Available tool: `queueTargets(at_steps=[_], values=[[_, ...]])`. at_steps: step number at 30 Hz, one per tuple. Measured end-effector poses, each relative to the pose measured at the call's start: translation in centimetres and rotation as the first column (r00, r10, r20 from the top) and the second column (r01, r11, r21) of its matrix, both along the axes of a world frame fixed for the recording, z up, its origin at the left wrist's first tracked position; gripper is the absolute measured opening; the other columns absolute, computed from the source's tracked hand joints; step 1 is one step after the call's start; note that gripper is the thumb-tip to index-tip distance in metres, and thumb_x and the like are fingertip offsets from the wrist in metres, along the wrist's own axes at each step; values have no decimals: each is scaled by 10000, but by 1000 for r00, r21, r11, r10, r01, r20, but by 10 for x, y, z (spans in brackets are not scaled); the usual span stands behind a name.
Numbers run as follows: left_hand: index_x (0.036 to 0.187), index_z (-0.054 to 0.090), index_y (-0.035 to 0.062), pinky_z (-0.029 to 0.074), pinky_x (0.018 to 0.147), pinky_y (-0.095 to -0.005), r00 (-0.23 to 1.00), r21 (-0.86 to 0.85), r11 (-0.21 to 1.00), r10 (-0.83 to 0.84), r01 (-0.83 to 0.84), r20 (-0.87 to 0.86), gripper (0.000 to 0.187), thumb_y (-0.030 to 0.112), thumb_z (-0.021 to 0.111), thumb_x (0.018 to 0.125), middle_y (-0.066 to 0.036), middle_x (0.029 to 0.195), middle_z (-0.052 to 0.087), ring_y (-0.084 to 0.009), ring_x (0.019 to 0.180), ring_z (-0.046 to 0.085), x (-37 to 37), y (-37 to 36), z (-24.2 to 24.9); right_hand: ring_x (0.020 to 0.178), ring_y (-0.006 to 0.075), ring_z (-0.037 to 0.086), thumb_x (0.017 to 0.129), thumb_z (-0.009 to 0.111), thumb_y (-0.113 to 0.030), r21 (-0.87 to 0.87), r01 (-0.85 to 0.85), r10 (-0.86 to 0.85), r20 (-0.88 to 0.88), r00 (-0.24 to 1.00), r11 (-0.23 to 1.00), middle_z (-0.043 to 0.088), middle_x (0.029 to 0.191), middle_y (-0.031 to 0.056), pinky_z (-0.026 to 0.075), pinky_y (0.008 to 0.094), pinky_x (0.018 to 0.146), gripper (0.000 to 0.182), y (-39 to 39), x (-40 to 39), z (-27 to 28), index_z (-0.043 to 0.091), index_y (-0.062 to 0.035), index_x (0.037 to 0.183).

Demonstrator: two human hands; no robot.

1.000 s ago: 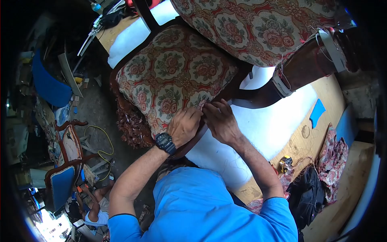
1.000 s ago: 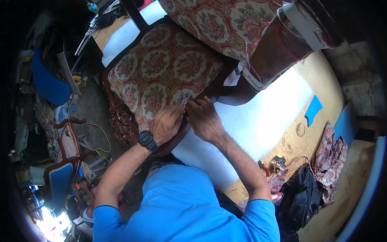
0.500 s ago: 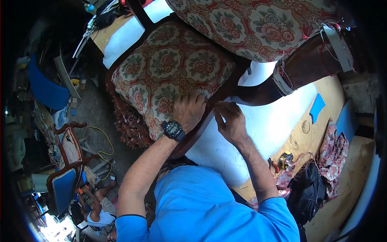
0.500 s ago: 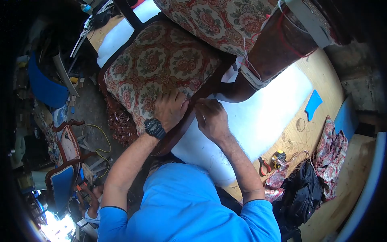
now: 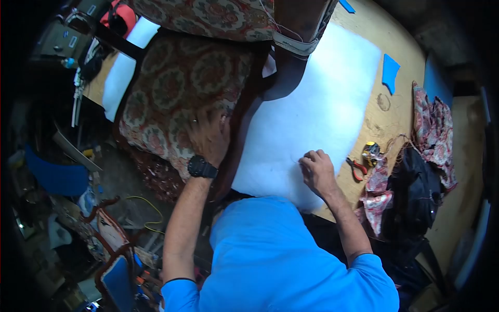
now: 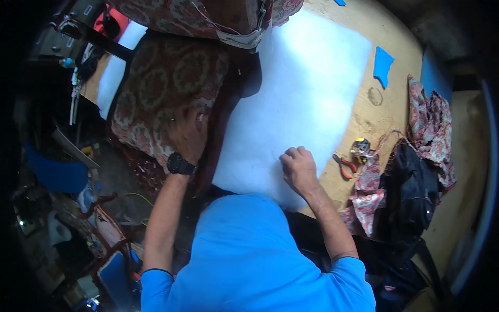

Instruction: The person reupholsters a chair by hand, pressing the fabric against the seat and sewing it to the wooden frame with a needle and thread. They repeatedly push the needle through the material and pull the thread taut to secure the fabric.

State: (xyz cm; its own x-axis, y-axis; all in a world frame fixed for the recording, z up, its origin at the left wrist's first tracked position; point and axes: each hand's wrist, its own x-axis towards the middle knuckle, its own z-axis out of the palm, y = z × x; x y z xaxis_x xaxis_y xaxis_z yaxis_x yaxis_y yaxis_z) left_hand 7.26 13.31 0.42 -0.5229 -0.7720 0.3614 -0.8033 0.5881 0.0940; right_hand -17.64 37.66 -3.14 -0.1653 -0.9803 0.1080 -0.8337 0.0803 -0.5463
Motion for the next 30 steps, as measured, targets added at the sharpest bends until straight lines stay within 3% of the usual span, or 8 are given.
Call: queueTargets(at_steps=[4, 8, 12, 15, 19, 23, 27, 30], values=[[1131, 678, 145, 482, 969, -595, 999, -41, 998, -48, 48, -1, 286, 189, 796, 875, -117, 1324, 630, -402, 1069, 669, 0, -7, 0, 925, 325, 629, 827, 788, -72, -122, 320, -297, 176, 939, 940, 682, 973, 90, 517, 462, 816, 127, -5, 15, 1, 732, -88, 940], [1132, 667, 115, 495, 1007, -611, 999, 58, 997, -53, 53, 0, 324, 181, 796, 843, -127, 1324, 612, -398, 1173, 627, -7, -13, -3, 1011, 336, 598, 817, 779, -82, -44, -23, 19, -78, 997, 999, 659, 1063, 105, 485, 481, 858, 91, -10, 26, -1, 707, -87, 872], [1184, 664, 158, 476, 1072, -627, 994, 163, 983, 98, -88, -53, 400, 174, 819, 816, -135, 1368, 606, -417, 1244, 612, -7, -13, -4, 1040, 341, 600, 784, 778, -69, -13, 35, -37, -195, 980, 999, 660, 1070, 109, 489, 487, 913, 106, -3, 26, -43, 724, -74, 875], [1187, 687, 174, 462, 1125, -623, 982, 72, 994, -67, 80, -176, 388, 165, 828, 826, -135, 1417, 595, -430, 1295, 597, 1, -19, -8, 1053, 345, 611, 791, 778, -49, -54, 88, -90, -22, 996, 995, 674, 1056, 102, 496, 489, 942, 104, 1, 28, -42, 742, -72, 885], [1115, 761, 145, 444, 1173, -616, 986, 139, 983, -98, 117, -139, 252, 148, 816, 870, -146, 1469, 577, -443, 1372, 543, 4, -13, -10, 1131, 331, 637, 851, 821, -96, -41, 267, -236, 354, 905, 963, 745, 1103, 96, 508, 453, 1006, 102, 4, 25, -39, 762, -58, 925], [1106, 814, 130, 434, 1185, -629, 976, 84, 975, -199, 206, -90, 201, 148, 795, 907, -164, 1497, 562, -438, 1414, 502, 8, -12, -8, 1019, 187, 697, 1010, 750, -138, 213, 451, -452, 719, 528, 867, 772, 1047, 83, 541, 338, 934, 137, 7, 17, -42, 771, -4, 1024], [1219, 804, 156, 446, 1179, -622, 973, 61, 971, -233, 233, -6, 287, 139, 769, 934, -184, 1570, 526, -458, 1416, 511, 15, -9, 0, 936, 155, 700, 1088, 682, -191, 210, 495, -439, 801, 407, 843, 751, 1013, 72, 553, 290, 883, 246, -6, 10, -24, 739, 22, 1198], [1225, 800, 120, 399, 1194, -659, 967, 94, 963, -251, 253, -38, 289, 141, 749, 942, -201, 1576, 486, -451, 1459, 445, 18, -9, -5, 932, 148, 705, 1081, 689, -122, 88, 506, -376, 779, 502, 858, 750, 1004, 75, 577, 299, 811, 204, -39, 31, 8, 727, 32, 1209]])
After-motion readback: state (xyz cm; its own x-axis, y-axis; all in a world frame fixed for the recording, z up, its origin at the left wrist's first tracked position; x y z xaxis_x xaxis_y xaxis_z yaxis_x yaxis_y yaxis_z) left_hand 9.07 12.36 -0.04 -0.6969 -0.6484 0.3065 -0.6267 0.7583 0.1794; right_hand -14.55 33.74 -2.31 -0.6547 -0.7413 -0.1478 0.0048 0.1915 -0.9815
